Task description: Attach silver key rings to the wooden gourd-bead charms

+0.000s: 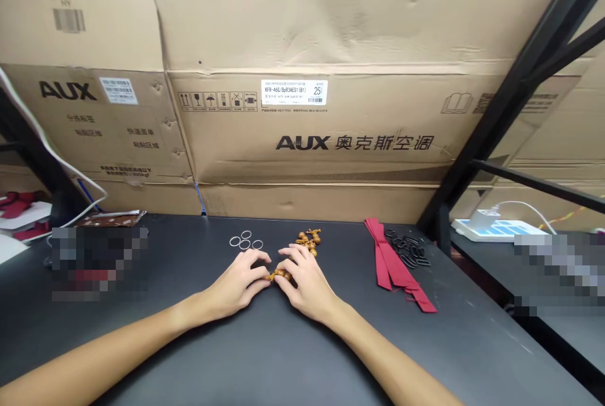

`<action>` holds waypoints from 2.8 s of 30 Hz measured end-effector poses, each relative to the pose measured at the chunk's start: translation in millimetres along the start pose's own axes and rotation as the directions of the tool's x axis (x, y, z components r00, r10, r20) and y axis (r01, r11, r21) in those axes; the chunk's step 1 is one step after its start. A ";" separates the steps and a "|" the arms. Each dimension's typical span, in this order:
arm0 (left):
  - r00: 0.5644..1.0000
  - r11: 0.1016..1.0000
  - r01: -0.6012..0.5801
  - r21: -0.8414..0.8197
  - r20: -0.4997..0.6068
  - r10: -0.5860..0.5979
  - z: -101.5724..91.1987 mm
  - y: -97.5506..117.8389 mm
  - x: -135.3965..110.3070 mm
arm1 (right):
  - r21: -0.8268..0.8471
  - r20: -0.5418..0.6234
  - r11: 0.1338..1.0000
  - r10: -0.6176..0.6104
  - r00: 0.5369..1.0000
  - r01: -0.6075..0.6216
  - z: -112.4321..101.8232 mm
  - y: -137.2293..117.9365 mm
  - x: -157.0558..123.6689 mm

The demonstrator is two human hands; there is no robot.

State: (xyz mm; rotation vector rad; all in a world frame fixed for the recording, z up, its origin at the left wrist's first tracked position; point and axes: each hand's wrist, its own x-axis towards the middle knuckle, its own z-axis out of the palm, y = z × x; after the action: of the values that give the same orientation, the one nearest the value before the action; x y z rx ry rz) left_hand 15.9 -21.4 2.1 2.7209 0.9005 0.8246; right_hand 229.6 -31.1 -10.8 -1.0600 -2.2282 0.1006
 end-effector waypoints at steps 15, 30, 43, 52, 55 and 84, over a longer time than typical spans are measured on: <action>1.000 1.000 0.024 -0.008 0.007 -0.024 2.1 0.3 -2.5 | 0.083 0.051 0.996 -0.014 0.999 0.009 -1.7 -6.2 -0.2; 1.000 1.000 -0.003 -0.022 -0.003 0.003 1.3 -0.6 -1.8 | 0.053 0.020 0.999 0.006 1.000 -0.008 0.7 -3.4 -0.1; 1.000 0.999 0.016 -0.051 0.012 -0.016 1.4 -1.3 -1.1 | 0.085 0.047 0.996 -0.010 0.999 0.006 -0.2 -5.0 -0.4; 0.999 0.995 0.007 -0.098 0.042 -0.003 -4.5 4.1 0.7 | 0.143 0.063 0.989 0.026 0.998 -0.035 -1.9 -3.8 0.3; 0.999 0.995 0.006 -0.105 0.037 -0.002 -3.4 2.1 0.7 | 0.158 0.070 0.987 0.030 0.997 -0.041 -2.8 -5.2 0.5; 0.999 0.995 0.022 -0.093 0.037 -0.018 -1.8 1.8 -0.7 | 0.104 0.037 0.994 0.025 0.999 -0.029 -0.9 -4.1 -0.1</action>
State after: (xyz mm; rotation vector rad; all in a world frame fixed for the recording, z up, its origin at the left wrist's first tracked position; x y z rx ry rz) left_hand 15.4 -23.3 3.9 2.6337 0.8583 0.7906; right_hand 227.4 -34.0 -8.8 -1.0395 -2.2150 0.2465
